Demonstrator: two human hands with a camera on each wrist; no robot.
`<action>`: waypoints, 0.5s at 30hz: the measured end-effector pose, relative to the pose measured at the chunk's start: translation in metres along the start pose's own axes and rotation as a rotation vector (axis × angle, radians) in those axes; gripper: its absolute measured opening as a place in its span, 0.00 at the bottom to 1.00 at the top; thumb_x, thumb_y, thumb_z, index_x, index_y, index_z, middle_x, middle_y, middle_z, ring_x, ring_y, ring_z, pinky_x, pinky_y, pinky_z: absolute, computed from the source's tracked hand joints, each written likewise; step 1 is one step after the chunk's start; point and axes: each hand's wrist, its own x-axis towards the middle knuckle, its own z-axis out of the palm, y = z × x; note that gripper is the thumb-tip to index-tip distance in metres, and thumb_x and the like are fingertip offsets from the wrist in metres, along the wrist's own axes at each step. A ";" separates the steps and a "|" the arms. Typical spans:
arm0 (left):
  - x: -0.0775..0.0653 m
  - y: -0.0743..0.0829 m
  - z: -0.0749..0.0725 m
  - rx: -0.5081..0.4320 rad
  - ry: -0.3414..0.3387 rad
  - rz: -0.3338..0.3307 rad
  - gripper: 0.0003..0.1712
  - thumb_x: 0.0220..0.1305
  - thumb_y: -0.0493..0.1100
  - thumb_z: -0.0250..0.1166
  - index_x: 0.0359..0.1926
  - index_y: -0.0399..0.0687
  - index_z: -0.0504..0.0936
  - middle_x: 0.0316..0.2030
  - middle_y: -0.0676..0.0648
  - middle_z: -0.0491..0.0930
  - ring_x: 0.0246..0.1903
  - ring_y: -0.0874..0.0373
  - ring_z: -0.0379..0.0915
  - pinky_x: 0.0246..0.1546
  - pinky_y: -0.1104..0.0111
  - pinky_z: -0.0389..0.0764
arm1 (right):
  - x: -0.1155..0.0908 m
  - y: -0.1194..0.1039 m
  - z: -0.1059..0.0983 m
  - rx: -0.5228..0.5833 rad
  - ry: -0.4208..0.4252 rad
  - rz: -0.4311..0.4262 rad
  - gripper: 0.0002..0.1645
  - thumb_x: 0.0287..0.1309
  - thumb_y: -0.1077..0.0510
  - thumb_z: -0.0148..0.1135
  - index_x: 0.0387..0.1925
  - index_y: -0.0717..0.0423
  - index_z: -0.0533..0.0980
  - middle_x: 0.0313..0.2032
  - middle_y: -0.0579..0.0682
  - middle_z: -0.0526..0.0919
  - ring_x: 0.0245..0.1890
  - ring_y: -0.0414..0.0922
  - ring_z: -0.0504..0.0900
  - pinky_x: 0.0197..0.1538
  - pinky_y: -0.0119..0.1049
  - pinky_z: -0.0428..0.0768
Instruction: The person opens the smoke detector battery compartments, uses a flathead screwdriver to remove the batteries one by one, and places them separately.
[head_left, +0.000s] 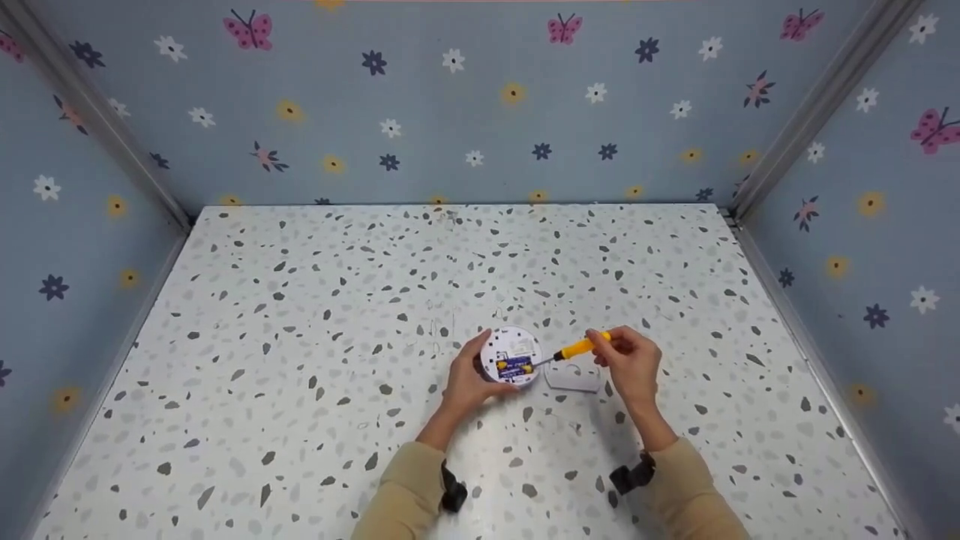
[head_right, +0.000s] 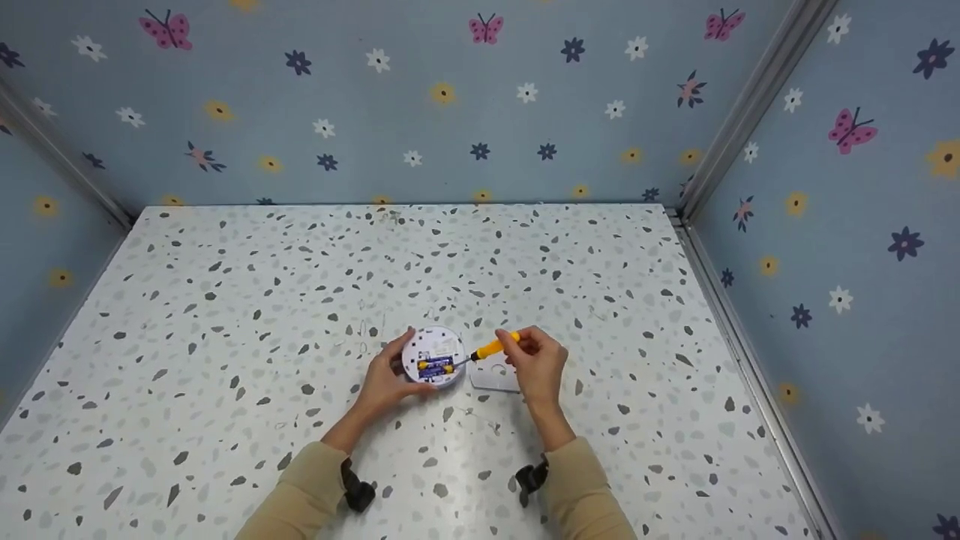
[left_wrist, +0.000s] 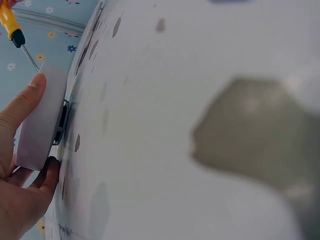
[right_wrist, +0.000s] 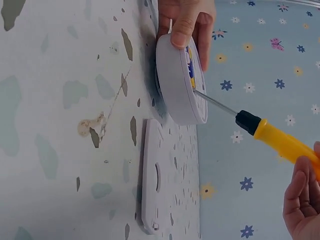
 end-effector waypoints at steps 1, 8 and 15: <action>0.000 0.000 0.000 0.001 0.000 0.003 0.58 0.25 0.43 0.78 0.62 0.41 0.60 0.59 0.41 0.62 0.59 0.50 0.56 0.60 0.63 0.56 | 0.001 0.000 0.000 0.011 0.000 0.005 0.10 0.44 0.46 0.66 0.24 0.46 0.78 0.19 0.45 0.79 0.14 0.44 0.75 0.19 0.33 0.78; 0.001 0.000 0.000 -0.009 0.002 0.027 0.57 0.26 0.43 0.78 0.62 0.39 0.60 0.59 0.40 0.63 0.57 0.50 0.59 0.58 0.63 0.60 | 0.002 -0.016 -0.006 0.073 -0.017 0.108 0.14 0.47 0.47 0.64 0.25 0.54 0.79 0.20 0.51 0.80 0.15 0.46 0.77 0.20 0.33 0.78; 0.000 0.000 0.001 -0.012 0.000 0.030 0.58 0.25 0.43 0.79 0.62 0.39 0.60 0.59 0.40 0.63 0.57 0.50 0.59 0.59 0.63 0.59 | 0.002 -0.002 -0.006 0.000 0.013 0.229 0.20 0.44 0.40 0.63 0.26 0.52 0.78 0.21 0.51 0.80 0.17 0.47 0.78 0.23 0.33 0.79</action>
